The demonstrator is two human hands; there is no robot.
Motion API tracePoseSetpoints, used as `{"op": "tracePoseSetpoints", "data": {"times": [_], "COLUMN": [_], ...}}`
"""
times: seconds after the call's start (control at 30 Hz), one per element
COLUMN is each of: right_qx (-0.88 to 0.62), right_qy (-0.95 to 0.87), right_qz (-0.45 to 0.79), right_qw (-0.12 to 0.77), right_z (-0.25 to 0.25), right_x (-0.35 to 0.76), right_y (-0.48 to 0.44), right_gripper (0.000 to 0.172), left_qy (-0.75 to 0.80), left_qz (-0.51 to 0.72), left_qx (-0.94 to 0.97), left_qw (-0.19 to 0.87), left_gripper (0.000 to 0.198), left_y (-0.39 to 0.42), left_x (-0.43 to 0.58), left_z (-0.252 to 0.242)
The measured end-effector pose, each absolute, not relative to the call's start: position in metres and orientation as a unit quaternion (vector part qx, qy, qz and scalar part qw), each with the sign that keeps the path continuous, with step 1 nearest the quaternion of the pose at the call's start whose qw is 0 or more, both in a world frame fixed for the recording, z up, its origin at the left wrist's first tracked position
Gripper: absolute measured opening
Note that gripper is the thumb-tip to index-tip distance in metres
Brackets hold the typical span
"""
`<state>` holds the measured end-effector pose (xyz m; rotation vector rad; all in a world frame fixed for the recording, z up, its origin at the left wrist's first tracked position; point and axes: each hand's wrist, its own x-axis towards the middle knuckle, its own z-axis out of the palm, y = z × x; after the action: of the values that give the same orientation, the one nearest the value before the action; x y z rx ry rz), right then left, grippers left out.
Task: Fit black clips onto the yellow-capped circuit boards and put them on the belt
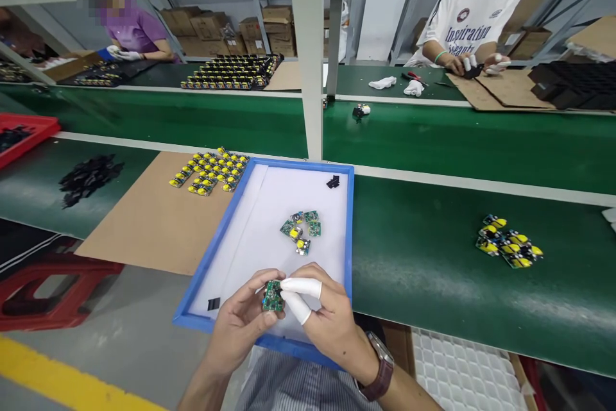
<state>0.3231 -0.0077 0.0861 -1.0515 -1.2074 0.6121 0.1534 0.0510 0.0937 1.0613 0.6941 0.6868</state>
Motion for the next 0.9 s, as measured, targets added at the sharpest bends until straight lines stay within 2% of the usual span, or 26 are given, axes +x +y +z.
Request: {"op": "tracePoseSetpoints", "data": {"times": [0.23, 0.47, 0.7, 0.9], "right_qx": [-0.452, -0.451, -0.488, -0.520], "right_qy": [-0.562, -0.633, -0.644, -0.632], "right_qz": [0.252, 0.229, 0.292, 0.301], "right_qw": [0.646, 0.586, 0.511, 0.490], "right_z": [0.093, 0.095, 0.108, 0.110], "right_x": [0.324, 0.334, 0.341, 0.341], "right_y": [-0.012, -0.020, -0.024, -0.027], "right_gripper": [0.044, 0.046, 0.040, 0.043], "left_qy": [0.330, 0.326, 0.318, 0.310], "left_qz": [0.307, 0.314, 0.294, 0.298], "left_qx": [0.484, 0.499, 0.517, 0.532], "left_qw": [0.750, 0.739, 0.739, 0.730], "left_gripper": [0.046, 0.042, 0.045, 0.045], "left_y": [0.050, 0.051, 0.049, 0.050], "left_x": [0.155, 0.155, 0.158, 0.160], "left_z": [0.092, 0.092, 0.089, 0.089]}}
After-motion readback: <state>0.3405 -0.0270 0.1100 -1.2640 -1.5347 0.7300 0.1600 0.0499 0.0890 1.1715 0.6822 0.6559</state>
